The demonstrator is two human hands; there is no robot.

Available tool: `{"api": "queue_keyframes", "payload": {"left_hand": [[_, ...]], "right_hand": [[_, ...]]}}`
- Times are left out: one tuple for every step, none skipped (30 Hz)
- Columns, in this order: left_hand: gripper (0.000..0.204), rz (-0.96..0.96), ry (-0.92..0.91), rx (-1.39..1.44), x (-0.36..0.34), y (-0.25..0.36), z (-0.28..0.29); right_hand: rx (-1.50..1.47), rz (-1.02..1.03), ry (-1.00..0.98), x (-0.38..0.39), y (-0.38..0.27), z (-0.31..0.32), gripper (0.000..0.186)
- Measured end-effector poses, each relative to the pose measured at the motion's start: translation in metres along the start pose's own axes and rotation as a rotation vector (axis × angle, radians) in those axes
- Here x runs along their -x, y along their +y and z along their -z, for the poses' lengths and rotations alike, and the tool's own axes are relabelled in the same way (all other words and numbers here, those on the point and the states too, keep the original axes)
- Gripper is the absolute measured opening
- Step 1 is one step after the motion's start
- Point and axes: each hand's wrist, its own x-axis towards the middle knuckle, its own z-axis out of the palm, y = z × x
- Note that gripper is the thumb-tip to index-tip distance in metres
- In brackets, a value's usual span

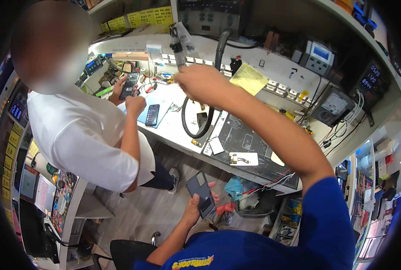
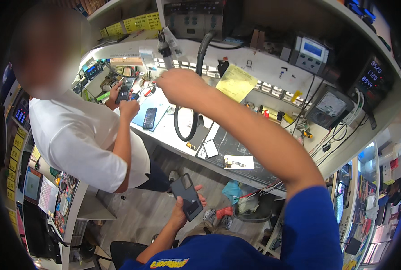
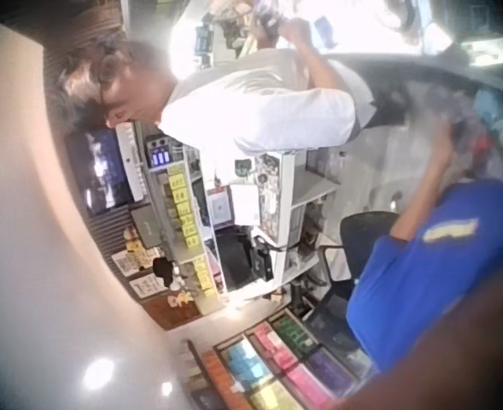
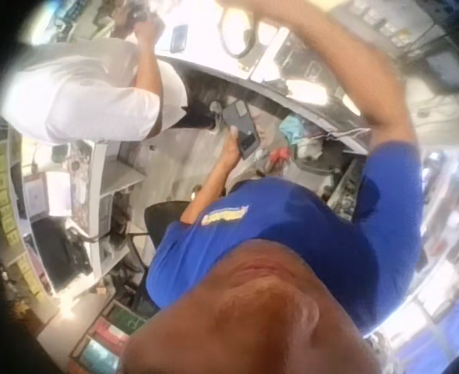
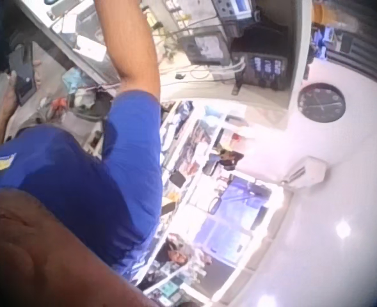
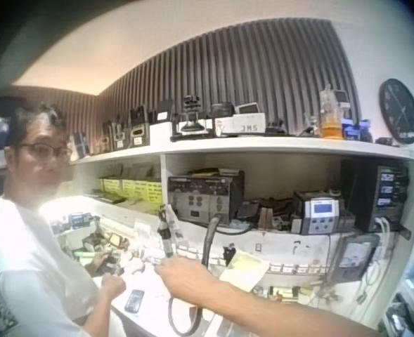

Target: The person processes a transaction by counting cash and writing on a receipt. They then use a soldering iron to work on the back of a smartphone. Finally, they apply a blue protective film to the edges of a different smartphone.

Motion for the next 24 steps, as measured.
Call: {"api": "queue_keyframes", "payload": {"left_hand": [[0.122,-0.033,0.014,0.009,0.0,0.0,-0.003],[0.124,-0.066,0.022,0.018,-0.002,0.0,-0.006],[0.125,-0.099,0.034,0.041,0.002,0.003,-0.014],[0.126,-0.139,0.059,0.063,0.008,0.007,-0.018],[0.126,-0.206,0.078,0.072,0.012,0.007,-0.02],[0.125,-0.238,0.127,0.075,0.018,0.008,-0.019],[0.125,-0.263,0.173,0.081,0.022,0.007,-0.017],[0.124,-0.284,0.223,0.098,0.026,0.005,-0.015],[0.122,-0.315,0.235,0.1,0.027,0.005,-0.01],[0.121,-0.322,0.247,0.104,0.028,0.007,-0.005],[0.12,-0.327,0.254,0.108,0.027,0.011,0.001],[0.12,-0.33,0.257,0.111,0.025,0.015,0.006],[0.118,-0.339,0.246,0.111,0.022,0.021,0.013],[0.118,-0.329,0.238,0.099,0.019,0.028,0.018],[0.118,-0.318,0.228,0.086,0.017,0.036,0.023],[0.118,-0.311,0.206,0.081,0.01,0.043,0.026],[0.118,-0.32,0.181,0.07,0.006,0.05,0.033],[0.118,-0.328,0.154,0.06,0.0,0.055,0.04],[0.117,-0.333,0.134,0.046,-0.002,0.062,0.05],[0.117,-0.334,0.133,0.045,-0.005,0.069,0.058],[0.117,-0.335,0.131,0.044,-0.008,0.077,0.066],[0.117,-0.327,0.114,0.053,-0.013,0.081,0.07],[0.117,-0.323,0.104,0.057,-0.015,0.085,0.075],[0.116,-0.319,0.094,0.061,-0.018,0.089,0.08]], "right_hand": [[0.109,0.035,-0.061,-0.035,0.016,-0.012,0.016],[0.224,0.063,-0.122,-0.062,0.033,-0.024,0.018],[0.363,0.124,-0.133,-0.082,0.051,-0.038,0.018],[0.495,0.193,-0.141,-0.098,0.063,-0.053,0.018],[0.65,0.246,-0.163,-0.106,0.072,-0.063,0.019],[0.797,0.296,-0.185,-0.116,0.076,-0.075,0.021],[0.943,0.342,-0.214,-0.122,0.08,-0.085,0.022],[0.971,0.358,-0.197,-0.125,0.08,-0.094,0.022],[1.003,0.368,-0.182,-0.126,0.084,-0.1,0.022],[1.032,0.387,-0.166,-0.128,0.083,-0.104,0.022],[1.051,0.422,-0.186,-0.128,0.085,-0.106,0.02],[1.072,0.454,-0.209,-0.126,0.089,-0.107,0.019],[1.096,0.479,-0.22,-0.129,0.091,-0.102,0.018],[1.097,0.506,-0.217,-0.129,0.091,-0.099,0.017],[1.099,0.532,-0.215,-0.126,0.089,-0.099,0.016],[1.115,0.559,-0.221,-0.123,0.092,-0.091,0.016],[1.076,0.579,-0.235,-0.124,0.093,-0.087,0.013],[0.991,0.605,-0.215,-0.123,0.096,-0.082,0.013],[0.898,0.631,-0.191,-0.123,0.091,-0.076,0.012],[0.803,0.661,-0.173,-0.123,0.084,-0.069,0.012],[0.765,0.694,-0.165,-0.124,0.077,-0.062,0.013],[0.719,0.683,-0.142,-0.118,0.075,-0.05,0.016],[0.661,0.68,-0.104,-0.117,0.069,-0.041,0.018],[0.603,0.677,-0.066,-0.116,0.063,-0.031,0.022]]}}
